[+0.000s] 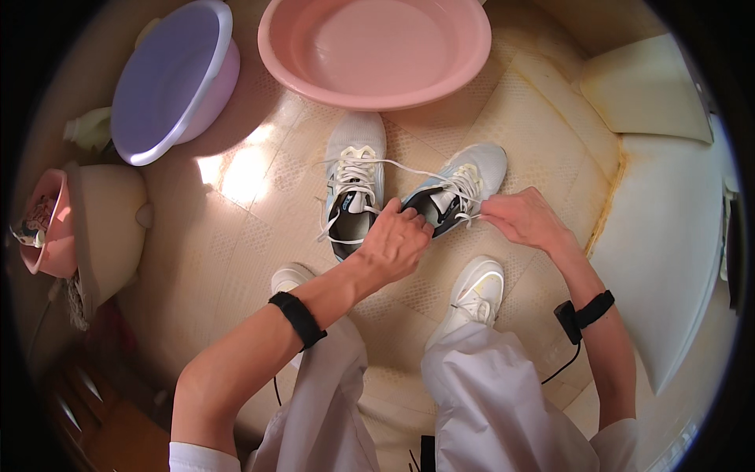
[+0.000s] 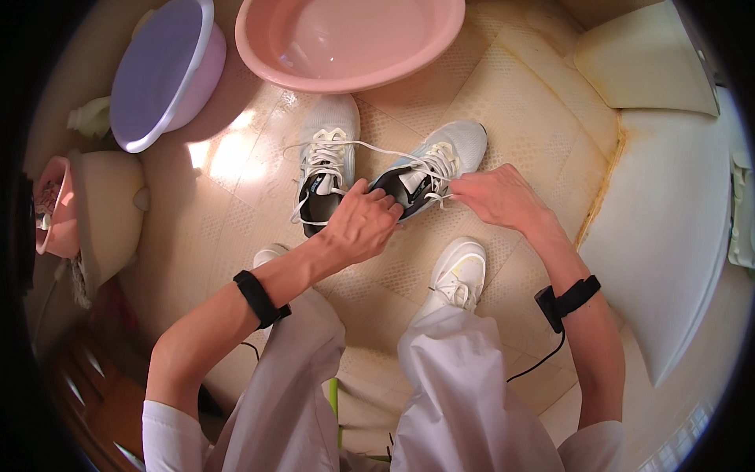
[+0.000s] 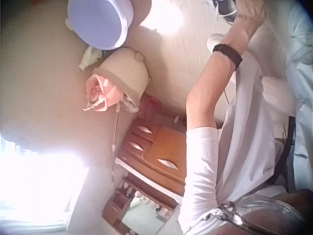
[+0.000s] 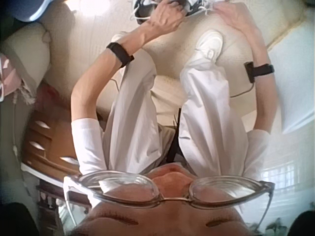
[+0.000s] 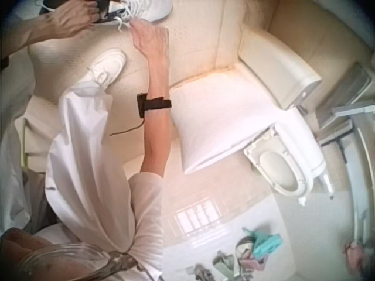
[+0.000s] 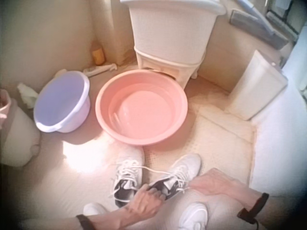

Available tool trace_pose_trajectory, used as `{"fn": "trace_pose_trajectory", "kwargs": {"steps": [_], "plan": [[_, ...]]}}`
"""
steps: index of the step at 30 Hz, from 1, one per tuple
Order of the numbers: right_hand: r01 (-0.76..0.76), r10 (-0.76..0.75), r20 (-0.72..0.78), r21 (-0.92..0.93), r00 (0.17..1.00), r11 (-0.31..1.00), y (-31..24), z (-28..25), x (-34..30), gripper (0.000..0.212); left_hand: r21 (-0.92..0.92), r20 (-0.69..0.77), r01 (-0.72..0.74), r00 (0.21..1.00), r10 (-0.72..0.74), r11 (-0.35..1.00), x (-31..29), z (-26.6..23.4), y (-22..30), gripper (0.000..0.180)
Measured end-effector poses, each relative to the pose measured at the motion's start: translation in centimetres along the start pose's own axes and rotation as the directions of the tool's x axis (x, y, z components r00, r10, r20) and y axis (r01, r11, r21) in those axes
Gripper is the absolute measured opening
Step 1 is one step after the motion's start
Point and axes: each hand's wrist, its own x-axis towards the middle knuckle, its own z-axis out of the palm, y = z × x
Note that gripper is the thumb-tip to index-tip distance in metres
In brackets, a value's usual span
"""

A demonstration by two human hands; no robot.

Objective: The recorder attaches a small circular component to a sneaker and then ties the shoelaces.

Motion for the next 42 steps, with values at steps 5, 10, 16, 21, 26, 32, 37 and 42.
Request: {"fn": "trace_pose_trajectory", "kwargs": {"steps": [5,10,16,21,26,32,37,42], "plan": [[-0.043,0.044,0.005,-0.122,0.999,0.992,1.5,-0.4,0.2,0.016,0.0,0.015,-0.007,1.0,0.007,1.0,0.0,0.0,-0.1,0.021],[0.044,-0.035,0.081,-0.113,0.996,0.993,-2.3,-1.7,2.9,0.02,0.014,0.019,-0.011,1.0,0.01,1.0,0.0,0.4,0.0,0.022],[0.107,-0.09,0.114,-0.158,0.989,0.982,-2.3,0.9,3.6,0.022,-0.016,0.04,0.001,0.999,-0.001,1.0,0.5,1.2,-0.1,0.024],[-0.054,0.065,0.068,-0.152,0.996,0.987,-2.8,0.2,3.2,0.021,0.127,-0.097,0.032,0.995,-0.02,0.991,0.3,2.6,0.6,0.022],[0.029,-0.029,-0.002,0.009,1.0,1.0,-1.3,2.7,2.6,0.019,0.149,-0.065,0.049,0.997,-0.039,0.988,0.3,2.5,1.2,0.026],[-0.083,0.086,-0.122,0.032,0.989,0.996,-1.8,2.5,1.6,0.019,0.096,-0.085,0.081,0.994,-0.073,0.992,0.0,2.3,1.5,0.03],[-0.068,0.07,-0.053,0.043,0.996,0.997,-1.0,3.2,1.6,0.017,0.052,0.061,0.112,0.991,-0.116,0.992,0.8,1.2,1.8,0.03],[-0.084,0.084,0.008,0.051,0.996,0.995,-0.8,0.4,1.1,0.011,0.066,0.043,0.111,0.993,-0.114,0.992,0.7,0.8,1.8,0.025]]}}
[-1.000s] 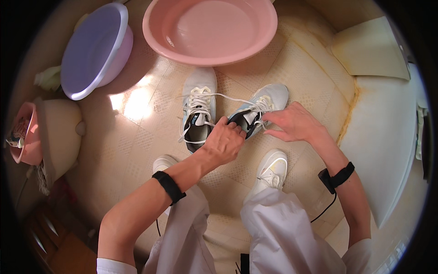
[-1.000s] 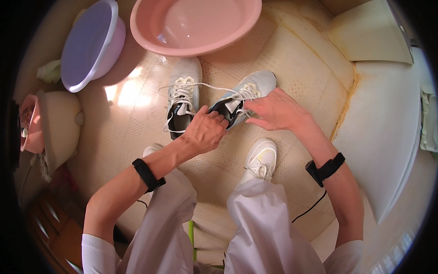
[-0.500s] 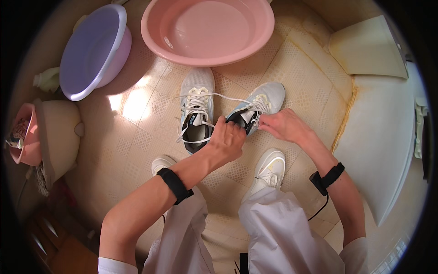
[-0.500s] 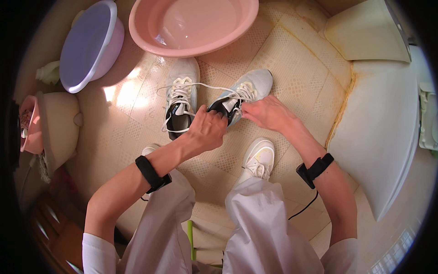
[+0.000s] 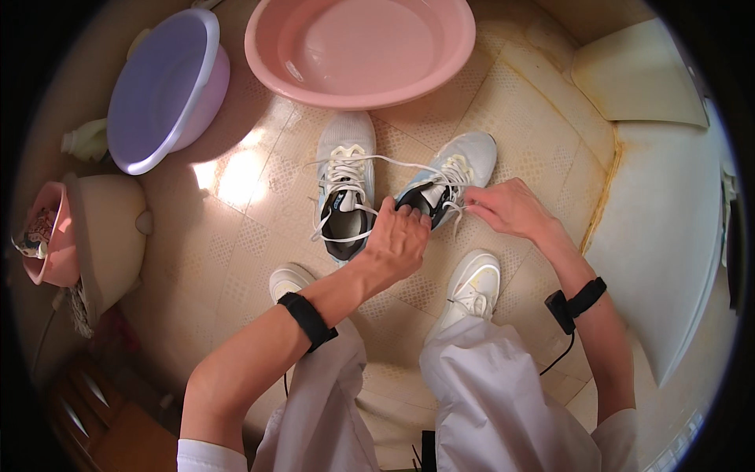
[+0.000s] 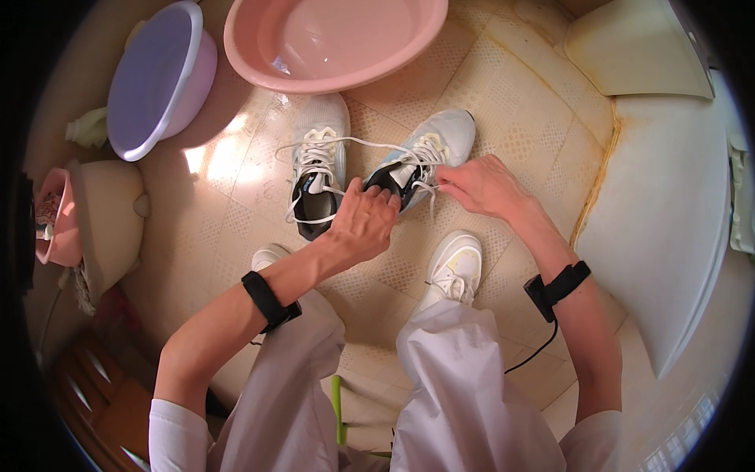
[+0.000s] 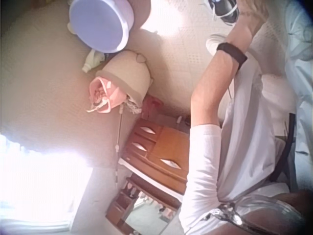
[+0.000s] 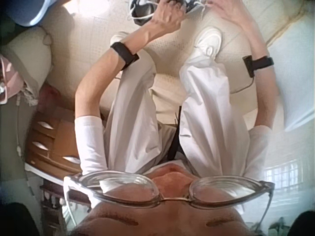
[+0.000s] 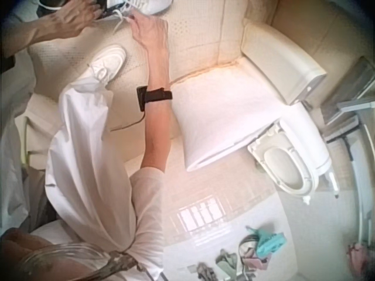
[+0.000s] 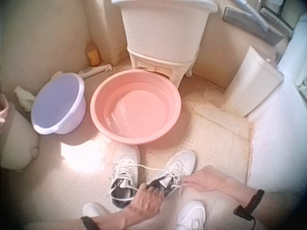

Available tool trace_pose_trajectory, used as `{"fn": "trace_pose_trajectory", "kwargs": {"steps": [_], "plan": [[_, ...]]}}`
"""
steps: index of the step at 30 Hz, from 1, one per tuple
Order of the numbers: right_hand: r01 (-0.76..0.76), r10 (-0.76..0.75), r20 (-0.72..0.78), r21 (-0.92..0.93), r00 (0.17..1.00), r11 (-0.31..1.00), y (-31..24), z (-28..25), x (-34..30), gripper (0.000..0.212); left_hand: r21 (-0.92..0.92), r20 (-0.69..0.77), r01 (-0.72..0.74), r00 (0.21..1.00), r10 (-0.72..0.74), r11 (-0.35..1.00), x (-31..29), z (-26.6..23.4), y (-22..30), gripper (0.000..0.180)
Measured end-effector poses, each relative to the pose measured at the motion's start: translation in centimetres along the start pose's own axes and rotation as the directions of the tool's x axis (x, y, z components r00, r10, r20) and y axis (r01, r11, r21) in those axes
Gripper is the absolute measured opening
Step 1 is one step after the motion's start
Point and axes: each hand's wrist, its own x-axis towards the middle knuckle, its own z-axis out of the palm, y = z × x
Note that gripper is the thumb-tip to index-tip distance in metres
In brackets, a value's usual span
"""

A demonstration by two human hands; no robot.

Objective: The recorder attaches a small circular component to a sneaker and then ties the shoelaces.

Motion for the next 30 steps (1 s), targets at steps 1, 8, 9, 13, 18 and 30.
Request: {"fn": "trace_pose_trajectory", "kwargs": {"steps": [1,8,9,13,18,30], "plan": [[-0.01,0.01,0.026,-0.022,1.0,1.0,0.3,-0.4,-0.3,0.01,0.0,0.0,0.002,1.0,-0.002,1.0,0.0,-0.2,0.0,0.025],[-0.079,0.075,-0.041,-0.102,0.996,0.992,3.7,-0.4,-1.5,0.009,-0.054,0.058,0.027,0.998,-0.024,0.998,0.3,-0.8,0.0,0.019],[-0.083,0.079,-0.038,-0.108,0.996,0.991,4.2,-0.7,-1.5,0.009,-0.072,0.084,0.036,0.996,-0.03,0.997,0.4,-1.0,0.1,0.019],[-0.1,0.087,-0.074,-0.194,0.993,0.976,5.0,-1.2,-0.8,0.009,-0.063,0.045,0.025,0.999,-0.022,0.998,0.1,-0.5,-0.2,0.016],[0.012,-0.03,-0.072,-0.237,0.997,0.971,2.1,-2.0,1.3,0.012,-0.013,-0.029,-0.01,1.0,0.01,1.0,0.0,0.2,-0.1,0.016],[0.191,-0.191,0.029,-0.279,0.981,0.941,-1.2,1.5,3.7,0.025,-0.049,-0.03,0.018,0.999,-0.02,0.999,0.1,0.7,-0.1,0.02]]}}
